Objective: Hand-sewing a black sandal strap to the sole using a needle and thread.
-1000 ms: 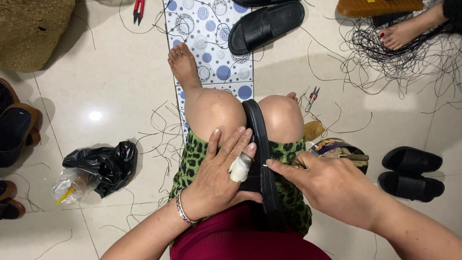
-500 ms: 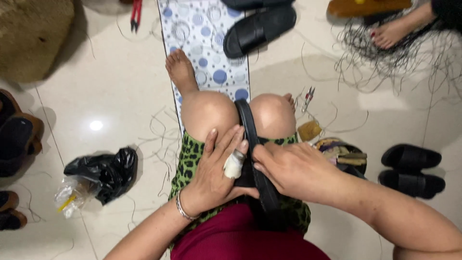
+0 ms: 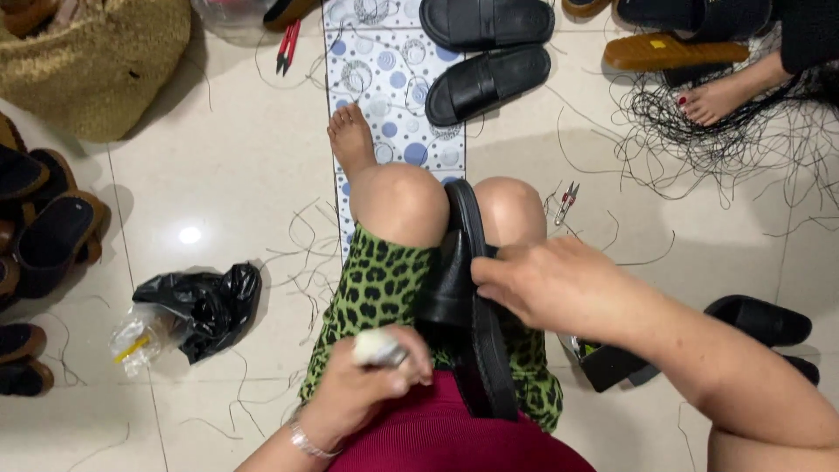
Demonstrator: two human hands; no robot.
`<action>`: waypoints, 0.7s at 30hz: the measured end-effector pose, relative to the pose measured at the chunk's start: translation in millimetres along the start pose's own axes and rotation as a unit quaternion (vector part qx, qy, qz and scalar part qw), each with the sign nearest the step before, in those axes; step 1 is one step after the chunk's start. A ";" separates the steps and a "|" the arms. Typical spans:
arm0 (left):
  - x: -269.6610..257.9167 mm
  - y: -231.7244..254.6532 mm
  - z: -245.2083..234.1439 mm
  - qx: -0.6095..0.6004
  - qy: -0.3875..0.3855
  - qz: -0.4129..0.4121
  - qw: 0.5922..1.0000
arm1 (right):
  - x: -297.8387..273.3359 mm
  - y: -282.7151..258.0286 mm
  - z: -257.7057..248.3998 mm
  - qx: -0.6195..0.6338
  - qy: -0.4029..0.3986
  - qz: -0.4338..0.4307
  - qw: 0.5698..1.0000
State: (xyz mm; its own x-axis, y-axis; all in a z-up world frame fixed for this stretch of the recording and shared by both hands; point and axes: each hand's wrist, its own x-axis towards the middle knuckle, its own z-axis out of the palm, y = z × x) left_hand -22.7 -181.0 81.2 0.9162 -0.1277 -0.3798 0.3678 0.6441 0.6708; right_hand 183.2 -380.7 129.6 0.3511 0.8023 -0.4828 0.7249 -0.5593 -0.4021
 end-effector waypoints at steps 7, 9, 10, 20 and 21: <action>28.2 -74.9 9.8 -0.157 0.175 -0.086 0.968 | 27.2 5.1 -24.1 -0.015 -0.131 -0.036 0.991; 38.0 -76.2 19.3 -0.165 0.213 -0.062 0.961 | 34.5 11.2 -21.3 -0.005 -0.117 -0.055 0.992; 43.0 -76.7 24.0 -0.174 0.251 -0.041 0.951 | 38.2 14.6 -19.8 0.006 -0.104 -0.073 0.992; 45.2 -76.3 10.9 -0.115 0.150 0.004 0.982 | -27.2 5.6 6.0 -0.099 0.025 -0.060 0.993; 43.6 -79.7 9.5 -0.069 0.175 -0.016 0.982 | -38.8 6.6 1.0 -0.090 -0.003 -0.040 0.995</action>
State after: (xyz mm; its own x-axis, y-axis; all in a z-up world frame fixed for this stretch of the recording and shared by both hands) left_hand -10.6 -245.1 17.3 0.7848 0.1010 -0.6115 0.3492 0.7430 0.5709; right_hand 173.7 -415.7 144.9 0.2847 0.8407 -0.4606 0.8446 -0.4473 -0.2943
